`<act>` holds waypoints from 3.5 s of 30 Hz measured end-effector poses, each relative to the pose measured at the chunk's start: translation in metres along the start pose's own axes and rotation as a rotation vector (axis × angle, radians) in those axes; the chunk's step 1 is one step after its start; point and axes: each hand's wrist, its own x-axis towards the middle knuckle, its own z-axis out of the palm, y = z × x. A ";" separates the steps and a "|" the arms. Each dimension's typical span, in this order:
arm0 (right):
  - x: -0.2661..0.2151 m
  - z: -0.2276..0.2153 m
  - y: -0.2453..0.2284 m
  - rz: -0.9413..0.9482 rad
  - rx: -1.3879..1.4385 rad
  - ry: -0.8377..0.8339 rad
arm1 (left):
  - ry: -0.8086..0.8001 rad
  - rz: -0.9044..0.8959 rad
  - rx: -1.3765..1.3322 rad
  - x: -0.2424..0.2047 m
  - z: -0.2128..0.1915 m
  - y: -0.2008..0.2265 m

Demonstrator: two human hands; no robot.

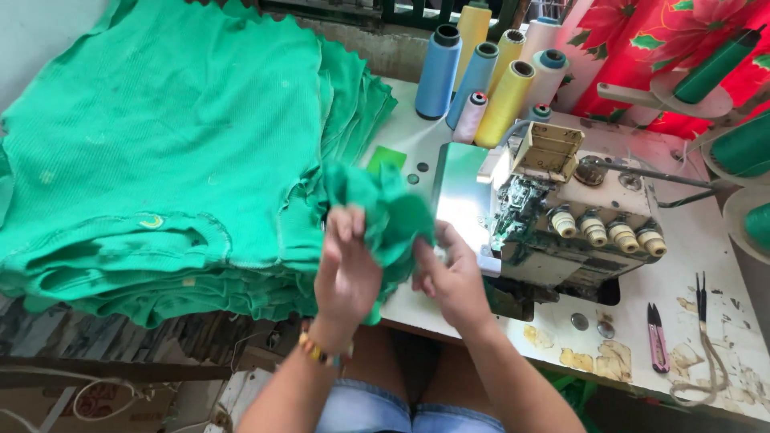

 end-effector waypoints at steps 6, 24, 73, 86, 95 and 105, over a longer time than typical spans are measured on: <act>-0.041 -0.014 0.023 -0.072 -0.294 0.050 | 0.107 -0.599 0.548 -0.098 -0.059 0.017; -0.065 -0.046 0.035 -0.211 -0.798 0.088 | 0.005 -0.259 1.494 -0.064 -0.001 0.065; -0.040 -0.088 0.046 -0.001 -0.508 0.693 | -0.723 0.171 1.964 0.053 0.017 -0.098; -0.034 -0.110 0.087 -0.098 -0.405 0.667 | -1.022 -0.463 1.844 0.087 0.014 -0.116; -0.037 -0.112 0.088 -0.113 -0.385 0.656 | -1.024 -0.560 1.833 0.090 0.010 -0.120; -0.027 -0.114 0.088 -0.073 -0.396 0.671 | -1.015 -0.600 1.866 0.106 0.002 -0.129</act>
